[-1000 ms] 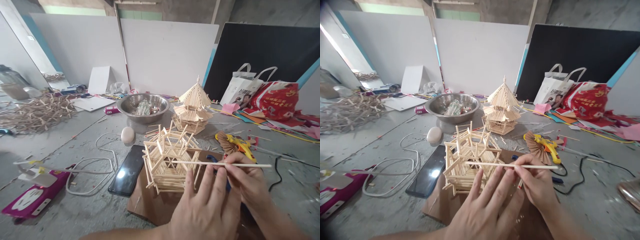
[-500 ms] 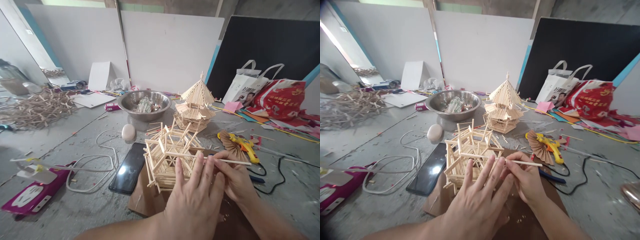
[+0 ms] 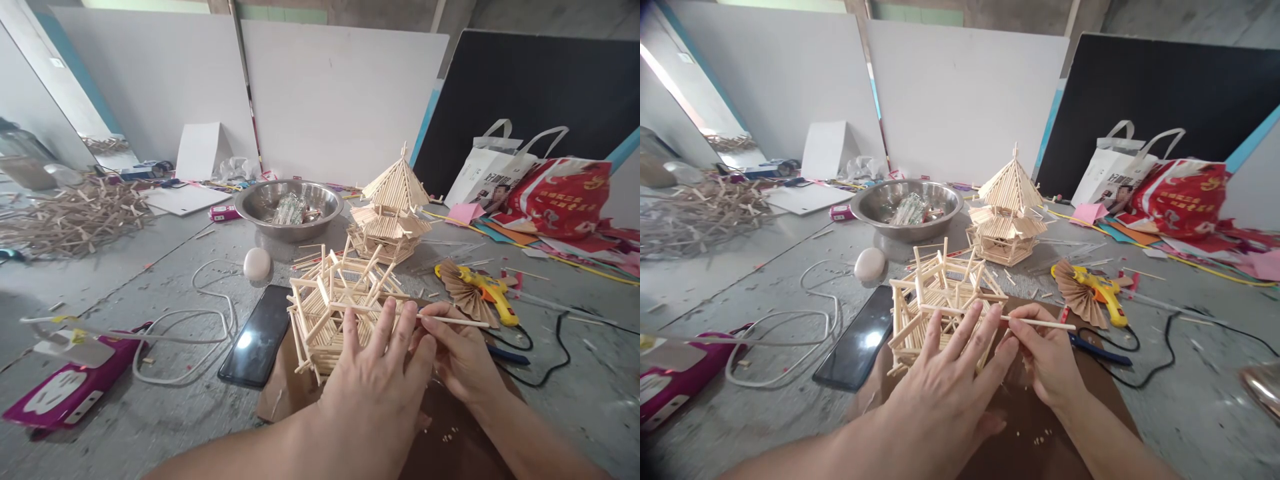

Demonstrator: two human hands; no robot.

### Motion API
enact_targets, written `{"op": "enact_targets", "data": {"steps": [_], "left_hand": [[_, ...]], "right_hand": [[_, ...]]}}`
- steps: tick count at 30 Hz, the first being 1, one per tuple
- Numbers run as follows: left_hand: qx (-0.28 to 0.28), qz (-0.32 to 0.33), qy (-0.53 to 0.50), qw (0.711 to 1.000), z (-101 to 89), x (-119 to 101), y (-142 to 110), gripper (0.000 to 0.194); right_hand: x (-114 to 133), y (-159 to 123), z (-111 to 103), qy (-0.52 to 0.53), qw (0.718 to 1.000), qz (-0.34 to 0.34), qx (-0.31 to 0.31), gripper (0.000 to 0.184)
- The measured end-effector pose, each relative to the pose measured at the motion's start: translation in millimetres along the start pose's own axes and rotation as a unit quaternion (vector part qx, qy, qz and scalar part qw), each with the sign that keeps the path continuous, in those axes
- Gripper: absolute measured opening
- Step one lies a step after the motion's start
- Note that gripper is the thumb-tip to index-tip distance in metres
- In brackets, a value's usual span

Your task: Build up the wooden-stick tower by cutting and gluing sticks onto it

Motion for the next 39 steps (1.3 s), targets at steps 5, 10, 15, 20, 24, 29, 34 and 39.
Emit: {"op": "enact_targets", "data": {"steps": [5,10,15,20,24,29,34,39], "left_hand": [[0.019,0.012,-0.013,1.0,-1.9,5,-1,0.075],[0.013,0.028,-0.007,1.0,-0.3,3,1,0.071],[-0.028,0.083,-0.011,0.996,-13.4,6,-2,0.047],[-0.021,-0.081,0.006,0.996,-45.3,35,-14,0.011],[0.004,-0.177,0.053,0.983,-45.0,54,-7,0.023],[0.051,-0.194,0.04,0.979,-30.6,56,7,0.027],[0.074,-0.168,0.051,0.982,-29.7,59,7,0.023],[0.066,-0.174,0.055,0.981,-27.5,60,8,0.029]], "right_hand": [[-2,1,0,0.014,1.0,0.015,-0.001,0.017],[-3,2,-1,0.009,1.0,0.012,0.009,0.014],[-2,2,-1,0.006,1.0,0.002,0.012,0.013],[-4,4,-1,0.003,1.0,-0.017,0.019,0.016],[-5,4,0,0.003,1.0,-0.02,0.018,0.015],[-4,4,2,0.0,1.0,-0.025,0.018,0.014],[-4,5,2,0.001,1.0,-0.024,0.02,0.014],[-4,5,1,-0.006,1.0,-0.024,0.018,0.014]]}}
Point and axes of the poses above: each hand's wrist, its own y-axis towards the middle knuckle, its own z-axis out of the palm, x = y × z, the point moved 1 cm from there along y, towards the middle knuckle, and after that the axes turned 1 degree about z, right-handed, at the moved point
